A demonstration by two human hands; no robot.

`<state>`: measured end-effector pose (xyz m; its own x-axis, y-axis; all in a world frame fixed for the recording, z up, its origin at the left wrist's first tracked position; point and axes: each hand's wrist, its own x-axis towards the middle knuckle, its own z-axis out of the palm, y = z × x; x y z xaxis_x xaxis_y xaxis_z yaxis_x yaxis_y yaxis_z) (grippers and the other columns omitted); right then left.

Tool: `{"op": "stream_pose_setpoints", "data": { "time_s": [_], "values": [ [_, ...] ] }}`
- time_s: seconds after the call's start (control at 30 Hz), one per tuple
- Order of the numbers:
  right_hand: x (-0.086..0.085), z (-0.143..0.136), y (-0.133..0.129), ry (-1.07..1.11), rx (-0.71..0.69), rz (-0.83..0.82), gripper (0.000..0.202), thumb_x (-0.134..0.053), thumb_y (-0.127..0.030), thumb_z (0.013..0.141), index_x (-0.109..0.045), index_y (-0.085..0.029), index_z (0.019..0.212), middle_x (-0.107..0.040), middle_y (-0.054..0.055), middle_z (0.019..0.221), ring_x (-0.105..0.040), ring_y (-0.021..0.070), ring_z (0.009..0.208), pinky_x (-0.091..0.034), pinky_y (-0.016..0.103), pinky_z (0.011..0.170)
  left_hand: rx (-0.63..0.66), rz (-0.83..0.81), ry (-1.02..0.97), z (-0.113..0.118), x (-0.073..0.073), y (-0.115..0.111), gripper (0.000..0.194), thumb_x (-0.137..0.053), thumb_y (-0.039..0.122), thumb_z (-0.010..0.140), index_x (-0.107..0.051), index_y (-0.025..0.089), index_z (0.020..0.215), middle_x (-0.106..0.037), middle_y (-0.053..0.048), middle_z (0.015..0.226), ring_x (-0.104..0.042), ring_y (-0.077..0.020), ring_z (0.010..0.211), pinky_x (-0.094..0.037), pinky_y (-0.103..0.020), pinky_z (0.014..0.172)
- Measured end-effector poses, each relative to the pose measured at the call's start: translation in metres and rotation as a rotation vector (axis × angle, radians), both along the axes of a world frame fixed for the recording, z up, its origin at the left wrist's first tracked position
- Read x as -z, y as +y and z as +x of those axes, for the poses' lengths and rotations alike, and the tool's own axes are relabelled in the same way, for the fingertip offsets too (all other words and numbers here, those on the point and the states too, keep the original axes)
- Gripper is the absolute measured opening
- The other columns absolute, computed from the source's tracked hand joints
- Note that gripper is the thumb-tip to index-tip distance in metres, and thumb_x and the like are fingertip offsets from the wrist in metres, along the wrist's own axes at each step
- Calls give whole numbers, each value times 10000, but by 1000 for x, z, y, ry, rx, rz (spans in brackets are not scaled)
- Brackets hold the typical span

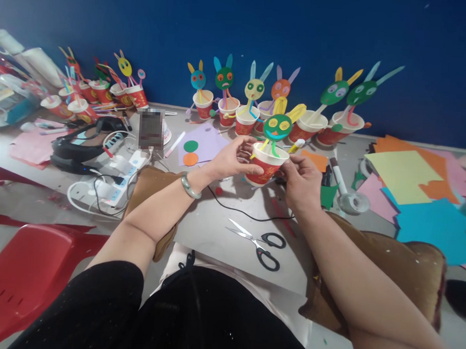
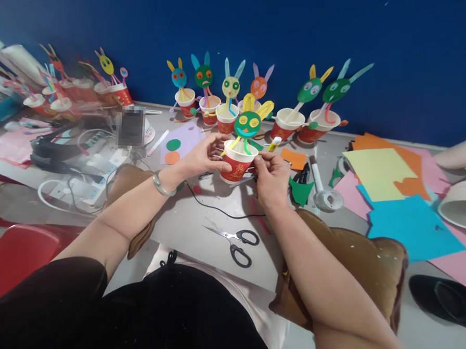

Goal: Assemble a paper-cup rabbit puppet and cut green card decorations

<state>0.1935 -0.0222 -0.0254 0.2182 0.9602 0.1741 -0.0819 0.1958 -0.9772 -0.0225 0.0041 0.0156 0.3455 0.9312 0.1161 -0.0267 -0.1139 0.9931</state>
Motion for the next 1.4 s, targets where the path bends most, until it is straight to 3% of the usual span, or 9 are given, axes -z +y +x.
{"op": "stream_pose_setpoints", "data": {
  "time_s": [0.17,0.3,0.47,0.6,0.7,0.9,1.03,1.17,1.4],
  "values": [
    [3,1,5,-10,69,36,457,-919,-615,767,-705,-255,950,-753,-18,778,-701,158,670,-633,314,667,-26,158,2,-9,-1,6,730,-1020,690,600,-634,194,971,-743,-34,948,-682,-129,826,-580,-296,777],
    [2,0,4,0,79,58,436,-923,-602,773,-711,-259,942,-745,-20,777,-698,158,683,-629,313,661,-35,226,94,-10,-2,4,601,-919,722,750,-700,178,882,-758,-34,839,-644,-119,742,-541,-283,702],
    [-1,1,5,38,84,50,399,-926,-561,791,-702,-261,929,-735,-16,801,-687,152,712,-604,284,637,-110,374,221,-12,-3,0,323,-828,483,923,-742,173,893,-790,-52,873,-656,-132,765,-514,-281,700],
    [-6,4,6,112,33,27,370,-925,-509,797,-677,-261,918,-735,-22,841,-685,138,728,-601,263,638,-109,499,294,-12,-5,0,140,-725,284,978,-715,176,888,-783,-52,886,-674,-142,800,-510,-283,722],
    [-12,6,7,187,11,-19,377,-947,-453,766,-655,-254,900,-717,-40,802,-658,112,673,-569,227,588,-75,626,318,-12,-5,0,157,-685,266,1009,-686,183,876,-757,-47,864,-665,-151,804,-514,-295,735],
    [-21,11,5,212,-112,-98,424,-933,-446,784,-569,-274,915,-483,-129,498,-457,95,392,-335,196,367,-72,871,308,-11,-1,1,159,-628,229,1058,-642,199,904,-763,-77,997,-702,-168,923,-566,-333,828],
    [-21,10,4,225,-145,-102,504,-950,-538,763,-548,-287,936,-521,-119,514,-514,114,408,-390,219,383,-114,982,280,-11,1,-1,113,-653,216,1040,-661,202,928,-739,-113,1167,-723,-194,1076,-582,-345,853],
    [-17,11,4,223,-171,-81,519,-958,-600,758,-575,-305,947,-559,-100,562,-500,114,411,-395,247,401,-70,940,271,-11,-1,-4,121,-627,221,1063,-648,202,945,-761,-138,1292,-739,-222,1188,-597,-380,920],
    [-16,13,1,241,-179,-68,506,-961,-623,749,-603,-314,928,-596,-72,626,-558,135,467,-434,288,417,-5,873,144,-7,-1,-3,180,-573,283,1122,-601,207,962,-797,-106,1162,-755,-168,1042,-609,-323,868]
  ]
}}
